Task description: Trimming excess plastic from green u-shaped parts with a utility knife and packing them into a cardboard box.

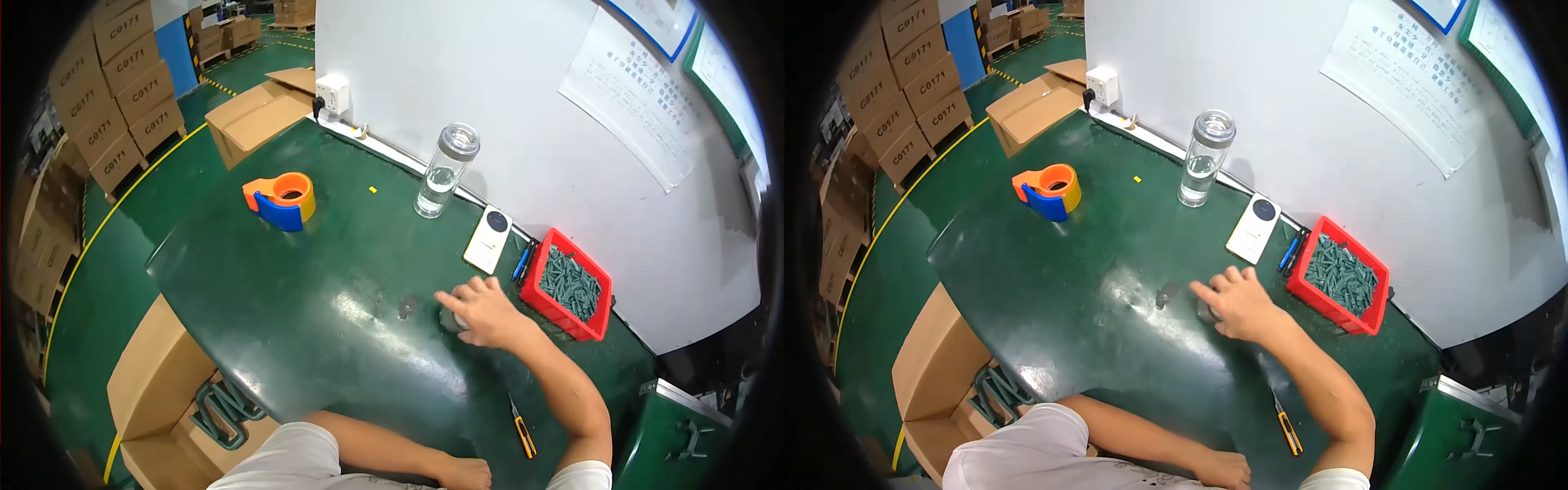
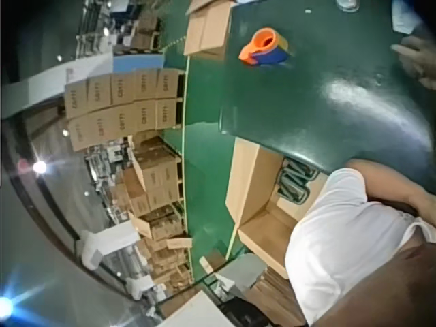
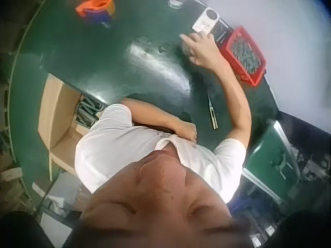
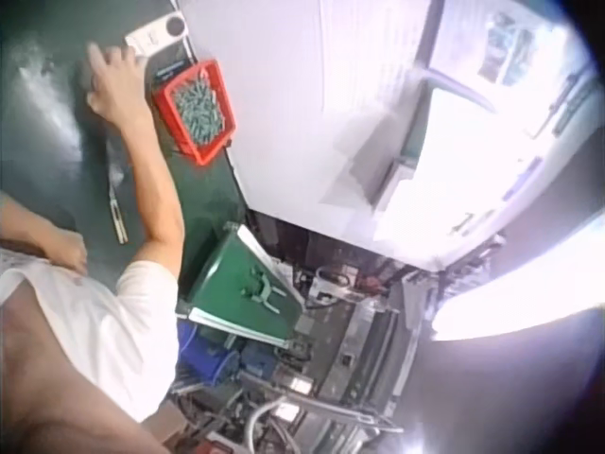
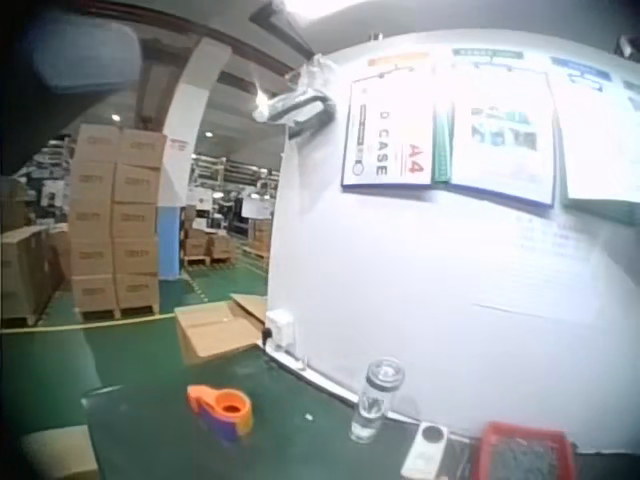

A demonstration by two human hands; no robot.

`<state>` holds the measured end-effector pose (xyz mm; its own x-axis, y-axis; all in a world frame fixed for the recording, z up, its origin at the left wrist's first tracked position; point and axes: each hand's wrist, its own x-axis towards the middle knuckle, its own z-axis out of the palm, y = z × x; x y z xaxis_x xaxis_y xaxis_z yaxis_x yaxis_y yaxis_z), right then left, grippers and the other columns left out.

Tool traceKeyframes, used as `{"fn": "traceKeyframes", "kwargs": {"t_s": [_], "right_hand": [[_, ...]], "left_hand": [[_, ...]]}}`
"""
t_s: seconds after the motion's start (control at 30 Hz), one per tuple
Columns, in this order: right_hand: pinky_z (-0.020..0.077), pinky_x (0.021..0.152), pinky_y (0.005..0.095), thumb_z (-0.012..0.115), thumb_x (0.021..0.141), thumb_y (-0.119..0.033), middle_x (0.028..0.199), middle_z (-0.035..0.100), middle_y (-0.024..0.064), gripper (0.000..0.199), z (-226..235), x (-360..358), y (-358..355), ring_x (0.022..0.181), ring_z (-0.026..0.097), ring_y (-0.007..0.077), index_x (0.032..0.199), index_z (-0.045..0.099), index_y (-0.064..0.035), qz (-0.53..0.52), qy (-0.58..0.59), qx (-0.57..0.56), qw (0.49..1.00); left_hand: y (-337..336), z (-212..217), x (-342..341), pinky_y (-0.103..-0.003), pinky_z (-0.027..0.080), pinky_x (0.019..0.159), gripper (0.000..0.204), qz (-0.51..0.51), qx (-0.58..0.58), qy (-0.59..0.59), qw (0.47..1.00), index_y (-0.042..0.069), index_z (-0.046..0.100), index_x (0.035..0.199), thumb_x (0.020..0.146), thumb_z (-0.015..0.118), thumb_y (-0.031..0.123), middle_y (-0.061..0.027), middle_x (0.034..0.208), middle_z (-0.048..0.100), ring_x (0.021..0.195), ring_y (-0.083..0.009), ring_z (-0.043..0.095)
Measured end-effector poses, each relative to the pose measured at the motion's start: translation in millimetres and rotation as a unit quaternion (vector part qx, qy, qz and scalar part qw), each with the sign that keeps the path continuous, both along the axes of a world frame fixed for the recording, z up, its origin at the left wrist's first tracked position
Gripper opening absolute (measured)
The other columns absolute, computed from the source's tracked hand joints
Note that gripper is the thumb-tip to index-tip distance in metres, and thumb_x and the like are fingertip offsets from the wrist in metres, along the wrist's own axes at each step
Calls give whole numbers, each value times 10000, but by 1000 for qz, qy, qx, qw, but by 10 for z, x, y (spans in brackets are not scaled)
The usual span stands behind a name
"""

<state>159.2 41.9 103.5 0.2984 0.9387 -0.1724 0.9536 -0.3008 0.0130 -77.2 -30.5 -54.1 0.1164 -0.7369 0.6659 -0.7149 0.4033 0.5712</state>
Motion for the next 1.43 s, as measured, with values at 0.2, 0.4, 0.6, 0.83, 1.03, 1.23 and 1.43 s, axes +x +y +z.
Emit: {"fn": "traceKeyframes", "kwargs": {"t_s": [0.2,0.4,0.6,0.83,1.03,1.23,1.43], "right_hand": [[386,940,440,793,663,-351,1262,500,175,840,-68,506,284,1149,471,343,1331,390,-40,-76,168,206,961],[339,1026,444,849,621,-238,1382,379,213,1075,-12,1383,775,1282,376,310,1442,181,-49,-262,201,453,828],[341,1030,424,866,588,-200,1332,441,194,1005,-180,1542,1207,1269,397,279,1383,269,-53,-208,240,540,779],[435,945,358,850,573,-119,1164,584,170,780,-39,1379,1434,1083,569,294,1211,425,28,-303,243,533,752],[428,943,344,848,586,-119,1121,580,131,729,61,993,1194,1052,562,220,1173,443,28,-244,237,535,773],[427,944,333,866,580,-181,1142,583,119,766,625,121,757,1065,561,201,1200,463,17,-124,255,495,821],[459,917,354,826,535,-79,1169,550,205,787,943,-485,413,1076,565,330,1225,467,37,6,153,486,861]], "left_hand": [[103,-153,35,-444,465,577,238,35,23,8,999,99,621,761,846,511,292,-118,710,620,667,-324,600],[-89,-134,-240,-433,454,541,207,20,-11,46,999,96,573,694,790,537,275,-111,645,585,624,-317,589],[87,-10,-48,-421,444,492,213,40,-42,12,998,98,542,664,774,532,280,-90,605,556,566,-309,571],[-14,-124,-54,-419,439,481,202,73,-25,-21,997,101,538,665,772,535,273,-93,602,551,556,-314,563],[62,-22,-79,-422,434,544,170,45,-4,35,998,56,463,678,720,569,182,-101,614,517,629,-310,556],[142,119,-26,-421,439,539,169,27,-24,38,999,75,499,686,752,548,222,-105,624,543,627,-314,562],[90,-181,32,-417,446,566,157,36,21,2,999,81,531,740,740,567,234,-115,647,543,662,-314,570]]}}
